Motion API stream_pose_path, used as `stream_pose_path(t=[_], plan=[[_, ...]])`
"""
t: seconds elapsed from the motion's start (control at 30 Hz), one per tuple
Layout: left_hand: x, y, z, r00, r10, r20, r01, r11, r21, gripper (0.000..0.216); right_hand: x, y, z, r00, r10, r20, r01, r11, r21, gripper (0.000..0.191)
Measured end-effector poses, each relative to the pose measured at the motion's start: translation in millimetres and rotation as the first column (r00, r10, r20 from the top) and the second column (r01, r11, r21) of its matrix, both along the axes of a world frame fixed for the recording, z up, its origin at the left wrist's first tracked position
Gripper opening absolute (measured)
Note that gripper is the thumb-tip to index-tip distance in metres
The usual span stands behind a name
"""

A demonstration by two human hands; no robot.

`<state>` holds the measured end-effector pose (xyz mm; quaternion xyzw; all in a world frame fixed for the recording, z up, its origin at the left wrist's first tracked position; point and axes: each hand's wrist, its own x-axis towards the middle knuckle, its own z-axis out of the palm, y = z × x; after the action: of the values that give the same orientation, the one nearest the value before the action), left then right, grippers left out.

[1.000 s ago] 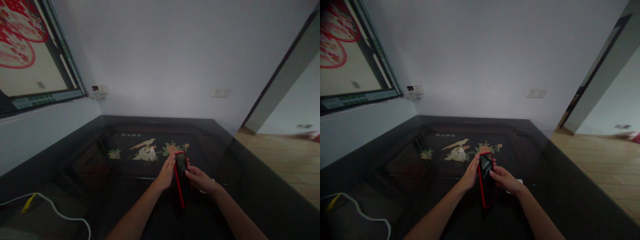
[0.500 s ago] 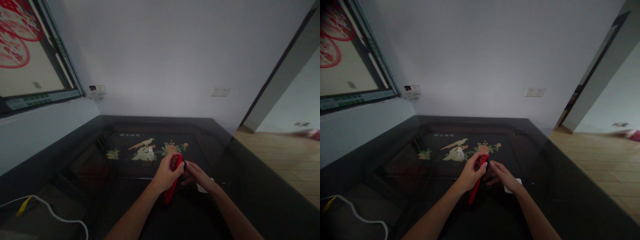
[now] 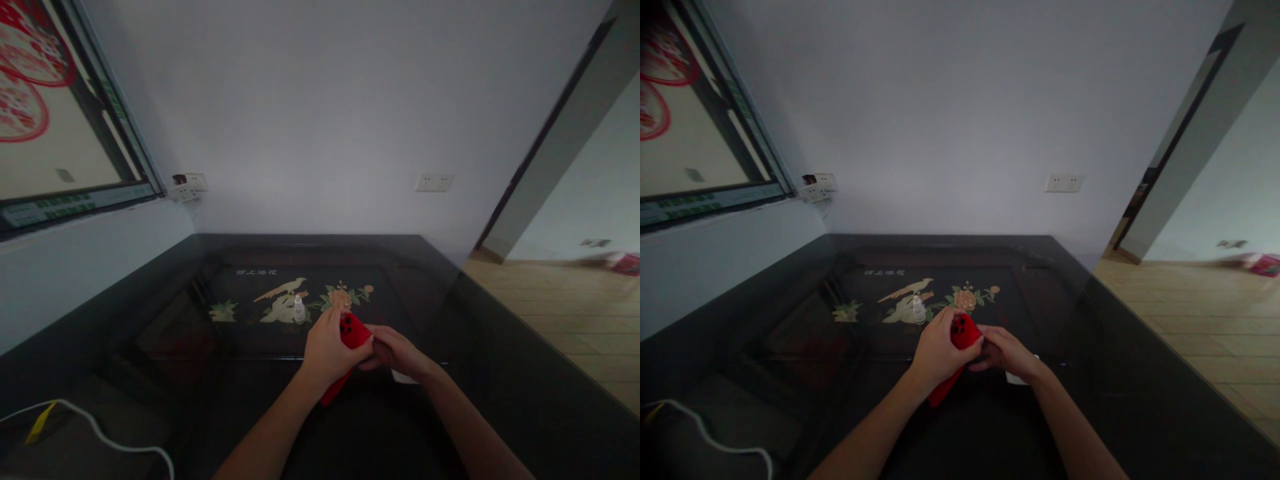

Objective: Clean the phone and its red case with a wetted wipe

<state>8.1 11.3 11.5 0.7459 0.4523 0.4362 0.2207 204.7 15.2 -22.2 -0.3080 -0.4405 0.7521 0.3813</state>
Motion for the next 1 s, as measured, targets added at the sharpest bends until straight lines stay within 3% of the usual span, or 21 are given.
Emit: stream_pose_path(t=[0.33, 0.63, 1.0], plan=[[3, 3, -13.0, 0.989, -0.046, -0.138, 0.050, 0.998, 0.027, 0.054, 6, 1, -5.2, 0.998, 0.055, 0.016, -0.055, 0.998, -0.022, 0.039], [4, 0, -19.5, 0.969, -0.151, -0.194, 0.151, 0.988, -0.018, 0.054, 10, 2, 1.9, 0.983, 0.160, 0.090, -0.162, 0.987, 0.016, 0.057], [7, -2, -15.4, 0.982, -0.033, -0.185, 0.029, 0.999, -0.026, 0.051, 2, 0, 4.0, 0.979, 0.039, 0.202, -0.062, 0.992, 0.108, 0.055]])
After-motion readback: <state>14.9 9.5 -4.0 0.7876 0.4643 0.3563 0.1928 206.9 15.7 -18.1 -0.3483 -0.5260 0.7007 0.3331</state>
